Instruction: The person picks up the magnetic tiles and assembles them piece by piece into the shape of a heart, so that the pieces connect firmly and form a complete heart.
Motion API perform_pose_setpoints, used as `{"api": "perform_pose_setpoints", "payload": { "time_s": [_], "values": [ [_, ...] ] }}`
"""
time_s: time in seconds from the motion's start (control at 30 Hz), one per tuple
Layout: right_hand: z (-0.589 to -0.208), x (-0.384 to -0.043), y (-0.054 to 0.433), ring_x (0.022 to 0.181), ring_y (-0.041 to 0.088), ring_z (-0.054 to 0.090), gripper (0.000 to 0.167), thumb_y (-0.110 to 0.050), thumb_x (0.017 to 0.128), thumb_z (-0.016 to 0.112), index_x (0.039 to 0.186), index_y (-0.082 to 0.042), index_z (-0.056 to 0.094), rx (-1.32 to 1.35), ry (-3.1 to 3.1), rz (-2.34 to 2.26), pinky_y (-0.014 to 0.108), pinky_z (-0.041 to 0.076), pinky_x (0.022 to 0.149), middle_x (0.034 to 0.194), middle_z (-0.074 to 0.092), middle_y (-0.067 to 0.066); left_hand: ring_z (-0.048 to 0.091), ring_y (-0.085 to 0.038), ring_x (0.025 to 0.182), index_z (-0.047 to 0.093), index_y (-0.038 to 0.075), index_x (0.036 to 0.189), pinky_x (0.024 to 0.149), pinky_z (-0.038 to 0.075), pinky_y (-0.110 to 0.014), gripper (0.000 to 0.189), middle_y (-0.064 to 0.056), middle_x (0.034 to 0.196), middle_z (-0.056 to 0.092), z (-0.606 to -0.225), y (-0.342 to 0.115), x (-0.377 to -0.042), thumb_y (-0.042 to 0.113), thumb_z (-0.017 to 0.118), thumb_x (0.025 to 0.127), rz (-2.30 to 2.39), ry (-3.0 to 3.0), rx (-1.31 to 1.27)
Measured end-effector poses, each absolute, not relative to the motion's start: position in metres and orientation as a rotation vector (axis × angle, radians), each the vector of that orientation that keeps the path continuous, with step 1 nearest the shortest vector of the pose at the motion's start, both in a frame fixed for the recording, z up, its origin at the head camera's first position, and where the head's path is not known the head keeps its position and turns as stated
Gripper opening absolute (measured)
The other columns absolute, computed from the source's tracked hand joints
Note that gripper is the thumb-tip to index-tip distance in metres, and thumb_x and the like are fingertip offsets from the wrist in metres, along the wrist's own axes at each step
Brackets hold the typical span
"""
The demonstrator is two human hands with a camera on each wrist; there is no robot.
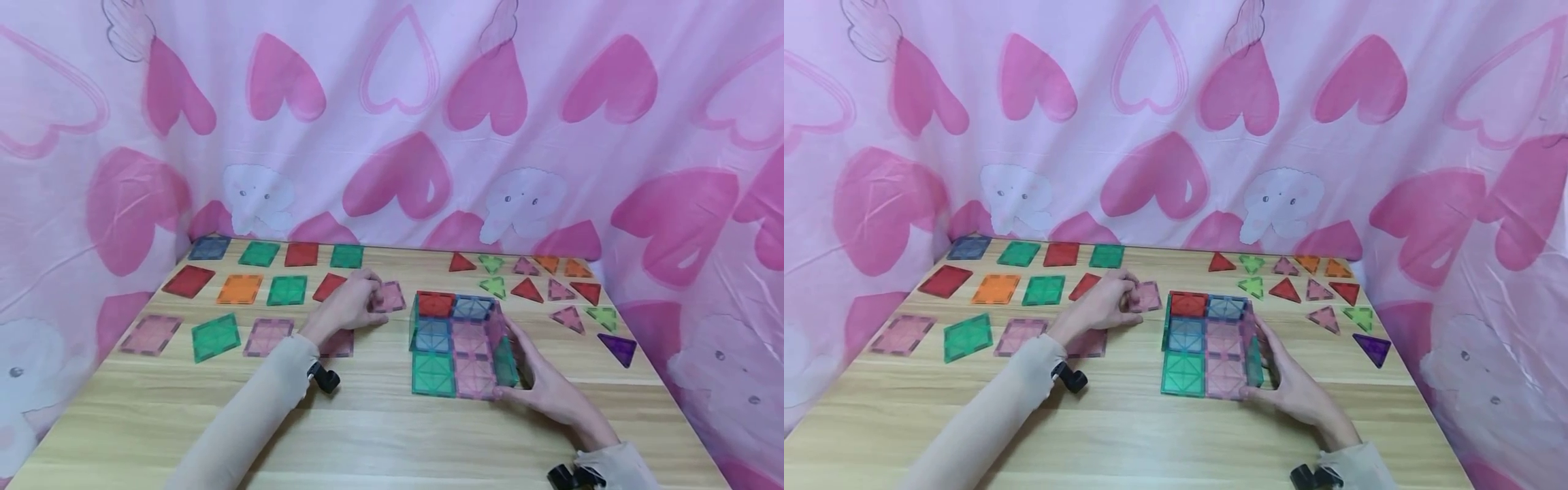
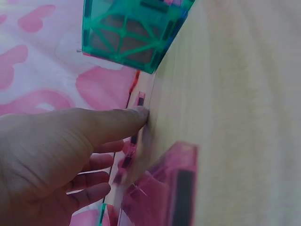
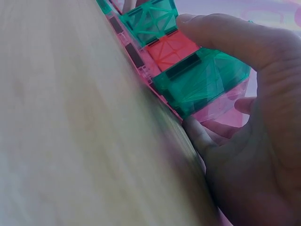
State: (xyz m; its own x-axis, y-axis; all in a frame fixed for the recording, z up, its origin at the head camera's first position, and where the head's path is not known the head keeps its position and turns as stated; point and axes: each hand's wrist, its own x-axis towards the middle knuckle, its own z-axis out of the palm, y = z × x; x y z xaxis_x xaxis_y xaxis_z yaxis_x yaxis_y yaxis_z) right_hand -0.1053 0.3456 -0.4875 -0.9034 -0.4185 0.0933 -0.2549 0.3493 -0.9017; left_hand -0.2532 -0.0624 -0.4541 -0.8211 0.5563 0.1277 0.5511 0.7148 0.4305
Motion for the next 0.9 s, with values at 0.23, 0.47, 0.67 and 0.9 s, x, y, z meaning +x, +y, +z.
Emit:
{"api": "perform_pose_setpoints", "payload": {
  "time_s": [0.23, 0.47, 0.67, 0.9],
  "values": [
    [-0.488, -0.105, 0.345, 0.168, 0.037, 0.015, 0.125, -0.010, 0.093, 0.090, 0.180, -0.032, 0.002, -0.584, 2.461, -1.579, 0.004, 0.023, 0.117, 0.184, 0.011, 0.020, 0.067, -0.023, 0.106, 0.077, 0.008, 0.100, 0.089, 0.059, -0.038, 0.038, -0.009, 0.117, 0.075, -0.459, -0.062, -0.249, 0.032, 0.102, 0.083, 0.811, 2.918, 0.961],
    [-0.488, -0.104, 0.346, 0.166, 0.044, 0.014, 0.125, -0.010, 0.093, 0.090, 0.180, -0.029, 0.002, -0.590, 2.473, -1.577, 0.003, 0.023, 0.116, 0.184, 0.012, 0.021, 0.066, -0.023, 0.112, 0.067, 0.008, 0.138, 0.097, 0.061, -0.037, 0.075, -0.008, 0.127, 0.070, -0.456, -0.059, -0.249, 0.021, 0.103, 0.074, 1.010, 2.866, 0.847],
    [-0.489, -0.104, 0.346, 0.165, 0.012, 0.019, 0.124, -0.010, 0.094, 0.090, 0.180, -0.031, 0.003, -0.608, 2.463, -1.583, 0.004, 0.023, 0.118, 0.184, 0.013, 0.021, 0.066, -0.029, 0.126, 0.051, 0.009, 0.157, 0.105, 0.062, -0.047, 0.095, -0.009, 0.137, 0.063, -0.442, -0.068, -0.228, 0.013, 0.101, 0.077, 1.244, 2.807, 0.806],
    [-0.490, -0.105, 0.345, 0.160, -0.005, 0.024, 0.127, -0.004, 0.092, 0.090, 0.180, -0.027, 0.003, -0.656, 2.400, -1.652, 0.006, 0.026, 0.119, 0.183, 0.011, 0.024, 0.073, -0.028, 0.124, 0.052, 0.010, 0.155, 0.102, 0.063, -0.038, 0.091, -0.011, 0.140, 0.065, -0.444, -0.073, -0.181, 0.000, 0.098, 0.077, 1.455, 2.475, 0.768]
  ]
}}
